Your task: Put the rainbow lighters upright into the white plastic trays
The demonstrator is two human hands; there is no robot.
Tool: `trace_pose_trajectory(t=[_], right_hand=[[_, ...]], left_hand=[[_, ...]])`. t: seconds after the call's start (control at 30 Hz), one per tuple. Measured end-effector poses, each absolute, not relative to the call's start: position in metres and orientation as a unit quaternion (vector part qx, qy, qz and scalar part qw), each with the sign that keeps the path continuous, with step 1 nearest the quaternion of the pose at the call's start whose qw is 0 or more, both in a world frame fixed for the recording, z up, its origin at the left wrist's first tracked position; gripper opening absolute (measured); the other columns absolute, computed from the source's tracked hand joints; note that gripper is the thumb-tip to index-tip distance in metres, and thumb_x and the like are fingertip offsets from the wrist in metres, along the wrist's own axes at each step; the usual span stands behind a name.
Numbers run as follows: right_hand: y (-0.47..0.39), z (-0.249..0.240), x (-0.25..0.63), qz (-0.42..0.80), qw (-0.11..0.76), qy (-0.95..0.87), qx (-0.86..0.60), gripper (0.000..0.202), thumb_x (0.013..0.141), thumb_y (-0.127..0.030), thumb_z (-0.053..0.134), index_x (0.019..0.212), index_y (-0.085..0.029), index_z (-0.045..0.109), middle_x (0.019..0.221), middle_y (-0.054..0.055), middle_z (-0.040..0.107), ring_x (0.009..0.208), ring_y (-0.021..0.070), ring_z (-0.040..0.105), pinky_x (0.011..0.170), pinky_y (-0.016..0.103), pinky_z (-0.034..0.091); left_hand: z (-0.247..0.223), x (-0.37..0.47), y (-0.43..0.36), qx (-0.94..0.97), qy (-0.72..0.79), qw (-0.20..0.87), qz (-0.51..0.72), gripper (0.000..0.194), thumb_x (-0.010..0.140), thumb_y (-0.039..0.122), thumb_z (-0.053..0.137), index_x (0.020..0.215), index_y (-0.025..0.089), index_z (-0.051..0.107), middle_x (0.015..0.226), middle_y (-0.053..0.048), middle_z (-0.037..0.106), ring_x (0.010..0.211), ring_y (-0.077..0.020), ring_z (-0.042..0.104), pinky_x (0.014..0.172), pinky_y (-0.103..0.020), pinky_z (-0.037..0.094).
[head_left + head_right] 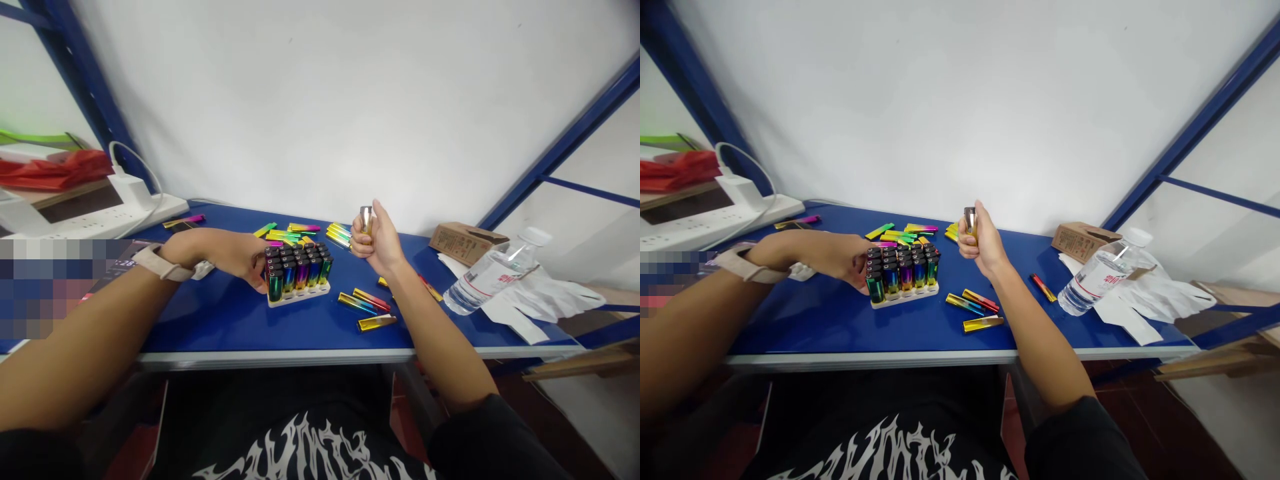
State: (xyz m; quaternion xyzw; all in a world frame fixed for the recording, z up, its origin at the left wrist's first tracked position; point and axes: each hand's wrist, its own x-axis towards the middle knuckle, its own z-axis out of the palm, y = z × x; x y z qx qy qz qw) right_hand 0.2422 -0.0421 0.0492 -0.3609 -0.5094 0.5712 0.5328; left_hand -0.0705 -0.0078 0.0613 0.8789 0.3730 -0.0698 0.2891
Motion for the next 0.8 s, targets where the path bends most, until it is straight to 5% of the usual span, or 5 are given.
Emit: trace_pose_trajectory(t=[0.3,0.63,0.8], right_hand=[[-0.052,0.055,0.233,0.555,0.548,-0.499,-0.377,0.047,0.108,-0.055,0.039,0.070,-0.028,0.033,0.051,-0.011,0.019,0.046,0.0093,0.005,0.041,0.022,0.014],[-0.054,0.053,0.229,0.518,0.542,-0.541,-0.380,0.049,0.111,-0.059,0.038,0.074,-0.028,0.035,0.052,-0.011,0.020,0.046,0.0088,0.008,0.043,0.023,0.014],[-0.056,0.048,0.229,0.467,0.543,-0.597,-0.361,0.054,0.103,-0.079,0.063,0.093,-0.027,0.049,0.060,-0.012,0.034,0.047,0.0082,0.020,0.044,0.023,0.020]], left_hand=[[0.068,-0.069,-0.009,0.869,0.359,0.330,-0.089,0.036,0.085,0.028,0.087,0.117,0.014,0.079,0.112,-0.005,0.089,0.102,-0.0249,0.076,0.088,-0.029,0.056],[0.065,-0.069,-0.007,0.868,0.358,0.333,-0.087,0.038,0.084,0.027,0.089,0.119,0.015,0.079,0.113,-0.005,0.090,0.102,-0.0240,0.076,0.087,-0.027,0.056],[0.064,-0.069,-0.007,0.866,0.363,0.330,-0.093,0.038,0.085,0.025,0.089,0.121,0.016,0.081,0.117,-0.005,0.089,0.104,-0.0236,0.076,0.089,-0.027,0.056]])
